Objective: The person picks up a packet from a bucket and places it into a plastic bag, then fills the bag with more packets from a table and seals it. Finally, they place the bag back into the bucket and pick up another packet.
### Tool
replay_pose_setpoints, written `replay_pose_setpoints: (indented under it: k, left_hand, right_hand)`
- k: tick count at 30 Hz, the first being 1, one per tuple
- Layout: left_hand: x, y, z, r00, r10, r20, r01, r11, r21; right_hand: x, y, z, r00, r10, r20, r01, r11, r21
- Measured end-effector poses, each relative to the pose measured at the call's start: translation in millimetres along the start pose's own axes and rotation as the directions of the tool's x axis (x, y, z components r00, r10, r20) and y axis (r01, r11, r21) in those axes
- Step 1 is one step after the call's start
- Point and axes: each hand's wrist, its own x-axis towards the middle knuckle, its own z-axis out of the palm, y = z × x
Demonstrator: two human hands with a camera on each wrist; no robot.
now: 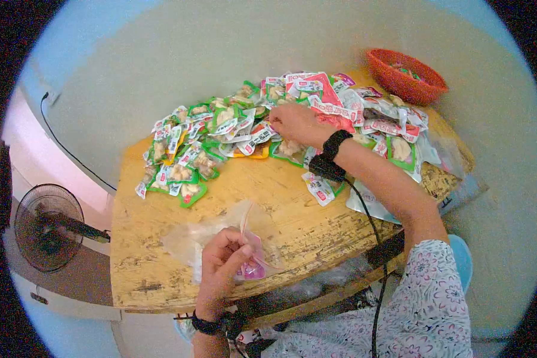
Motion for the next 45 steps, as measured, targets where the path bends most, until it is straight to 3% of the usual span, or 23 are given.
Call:
replay_pose_setpoints:
  k: [4, 11, 14, 20, 23, 26, 27, 31, 35, 38, 39, 42, 43, 45]
  left_hand:
    - [-1.1, -4.5, -2.1, 1.0, 0.004, 0.01, -0.004, 1.0, -0.005]
    - [-1.1, -6.6, -4.7, 0.998, 0.051, 0.027, -0.052, 0.997, 0.05]
    - [-1.3, -7.1, -4.3, 0.998, 0.049, 0.03, -0.05, 0.998, 0.028]
    - [-2.5, -1.0, -2.2, 0.999, 0.032, 0.028, -0.034, 0.998, 0.055]
    - [-1.9, -3.6, -3.5, 0.999, 0.027, 0.032, -0.028, 0.999, 0.033]
    - [-3.3, -3.0, -2.5, 1.0, -0.014, 0.009, 0.014, 1.0, 0.013]
    - [-4.0, -2.4, -3.4, 1.0, -0.007, 0.017, 0.006, 1.0, 0.029]
    - [-3.3, -6.1, -6.1, 0.999, 0.019, 0.047, -0.021, 0.998, 0.056]
    - [-2.8, -7.3, -5.6, 0.998, 0.032, 0.046, -0.034, 0.999, 0.031]
    - [-1.9, -8.9, -4.6, 1.0, 0.026, 0.015, -0.026, 0.999, 0.038]
    - [-1.7, -5.8, -2.7, 0.999, 0.046, 0.014, -0.047, 0.998, 0.04]
    - [-0.8, -8.7, -3.9, 0.999, 0.052, 0.002, -0.052, 0.998, 0.043]
    - [-0.6, -6.9, -2.2, 0.998, 0.061, -0.014, -0.06, 0.998, 0.033]
    - [-0.4, -6.5, -0.5, 0.998, 0.062, -0.022, -0.061, 0.997, 0.041]
  right_hand:
    - [18.5, -2.4, 22.2, 0.996, -0.076, 0.047, 0.084, 0.98, -0.179]
    - [28.6, -14.0, -9.7, 0.917, 0.095, 0.387, 0.006, 0.968, -0.25]
    - [29.8, -1.6, -6.1, 0.946, 0.011, 0.323, 0.053, 0.981, -0.189]
    - [42.8, 4.5, -11.0, 0.863, -0.013, 0.504, 0.131, 0.971, -0.199]
    - [44.3, 0.3, -10.1, 0.879, -0.013, 0.477, 0.144, 0.96, -0.24]
    - [35.4, -8.2, -1.4, 0.943, -0.032, 0.331, 0.152, 0.927, -0.342]
    - [37.3, -12.8, -5.5, 0.93, 0.025, 0.366, 0.107, 0.936, -0.335]
    - [6.0, -46.1, -24.1, 0.981, 0.031, 0.191, 0.033, 0.945, -0.325]
    - [-29.7, -44.3, -22.6, 1.0, 0.005, -0.002, -0.005, 0.995, 0.095]
    - [-42.9, -36.8, -27.7, 1.0, -0.018, 0.025, 0.011, 0.966, 0.257]
    - [-48.1, -31.5, -22.1, 0.998, 0.009, 0.065, -0.037, 0.887, 0.461]
    - [-76.4, -38.7, -36.4, 0.999, -0.006, -0.039, 0.027, 0.814, 0.58]
    - [-88.3, -49.9, -50.7, 0.988, -0.052, -0.147, 0.117, 0.874, 0.473]
    - [-114.6, -68.9, -74.5, 0.984, 0.082, -0.156, 0.01, 0.856, 0.517]
